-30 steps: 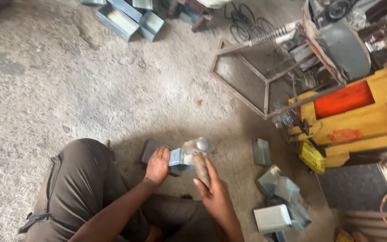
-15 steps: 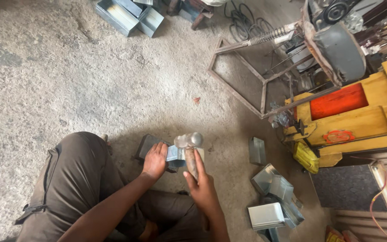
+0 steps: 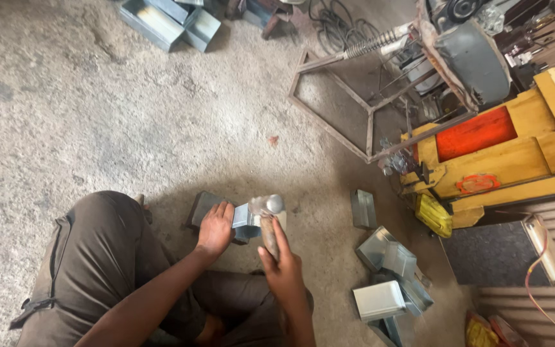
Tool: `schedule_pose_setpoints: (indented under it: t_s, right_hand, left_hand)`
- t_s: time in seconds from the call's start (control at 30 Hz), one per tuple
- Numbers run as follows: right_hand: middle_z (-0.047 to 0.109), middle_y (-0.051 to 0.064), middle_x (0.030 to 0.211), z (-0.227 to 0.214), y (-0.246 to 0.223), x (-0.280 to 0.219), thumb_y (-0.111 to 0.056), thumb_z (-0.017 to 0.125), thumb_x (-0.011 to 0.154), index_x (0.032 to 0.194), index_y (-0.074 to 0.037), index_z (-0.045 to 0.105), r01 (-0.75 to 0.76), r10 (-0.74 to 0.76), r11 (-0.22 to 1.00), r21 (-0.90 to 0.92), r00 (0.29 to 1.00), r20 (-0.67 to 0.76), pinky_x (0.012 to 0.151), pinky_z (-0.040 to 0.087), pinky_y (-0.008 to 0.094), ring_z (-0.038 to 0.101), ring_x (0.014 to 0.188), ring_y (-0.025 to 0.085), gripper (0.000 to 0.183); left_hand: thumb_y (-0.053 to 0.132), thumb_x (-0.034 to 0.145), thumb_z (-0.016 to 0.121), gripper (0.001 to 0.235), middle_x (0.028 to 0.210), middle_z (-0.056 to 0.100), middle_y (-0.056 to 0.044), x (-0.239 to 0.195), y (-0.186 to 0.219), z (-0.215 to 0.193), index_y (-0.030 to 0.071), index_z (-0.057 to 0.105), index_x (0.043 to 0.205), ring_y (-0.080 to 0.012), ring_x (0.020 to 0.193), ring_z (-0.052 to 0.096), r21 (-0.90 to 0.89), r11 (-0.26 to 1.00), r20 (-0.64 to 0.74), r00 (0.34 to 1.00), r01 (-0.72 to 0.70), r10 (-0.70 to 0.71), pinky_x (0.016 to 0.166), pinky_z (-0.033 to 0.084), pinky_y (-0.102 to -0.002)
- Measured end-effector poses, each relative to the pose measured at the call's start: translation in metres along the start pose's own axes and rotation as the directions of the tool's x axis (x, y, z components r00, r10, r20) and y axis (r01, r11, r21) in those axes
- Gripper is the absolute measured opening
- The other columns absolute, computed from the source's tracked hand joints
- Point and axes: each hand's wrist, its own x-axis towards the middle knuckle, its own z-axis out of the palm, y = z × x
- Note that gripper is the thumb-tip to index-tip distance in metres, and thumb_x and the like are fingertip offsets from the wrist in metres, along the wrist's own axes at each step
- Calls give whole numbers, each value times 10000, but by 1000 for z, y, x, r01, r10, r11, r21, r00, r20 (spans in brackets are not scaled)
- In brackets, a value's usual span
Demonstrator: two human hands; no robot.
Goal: The person uses a hammer to bend and shape rectangular metal boxes while sitting on the floor, handling the pieces one at a time.
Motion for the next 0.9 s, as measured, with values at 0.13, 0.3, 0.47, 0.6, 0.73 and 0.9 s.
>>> schedule_pose_setpoints:
  t_s: [0.13,0.3,0.47,0.6,0.73,0.9]
  right_hand:
    - [771,107,1114,-17,13,-23,-176,699,948,1586,-163,397,-22,36,991,130,993,-109,638,558,334,654,714,183,706]
    - [603,48,749,-7,29,-38,-129,662,931,1594,-213,362,-154,360,771,618,906,-224,409,413,282,483,476,106,732]
    - [567,52,670,22,49,-36,-178,632,951,1606,-243,281,-132,450,624,770,867,-215,384,419,283,484,440,111,746]
    - [548,55,645,46,75,-44,-193,628,974,1616,-241,267,-145,389,626,766,910,-145,370,420,289,480,426,111,738]
    - [551,41,651,58,95,-44,-227,595,990,1625,-243,256,-152,335,669,728,936,-112,373,421,281,490,437,100,720]
    - [559,41,658,60,93,-43,-255,588,993,1628,-228,249,-132,316,694,708,939,-135,385,429,275,499,452,100,721]
  left_hand:
    - [13,733,660,355,1102,654,-140,23,5,-18,51,599,1081,-331,1053,622,83,997,52,999,2,-6,918,508,-432]
    - [145,773,624,363,1108,667,-75,53,20,-38,134,642,1135,-269,1042,613,325,906,177,958,-271,224,873,456,-426]
    - [225,882,622,314,1136,641,-68,56,30,-40,147,615,1186,-231,1077,588,485,815,477,877,-317,57,896,417,-414]
    - [233,821,678,445,1175,608,-74,63,38,-53,145,595,1249,-251,1148,565,473,818,531,847,-327,31,960,414,-465]
    - [192,692,709,730,1339,557,-115,61,21,-74,172,542,1402,-302,1244,539,588,805,272,957,-83,-100,1074,386,-570]
    - [200,817,664,583,1377,532,-186,20,-66,-85,48,518,1360,-337,1277,516,285,865,323,809,413,-492,1128,388,-527]
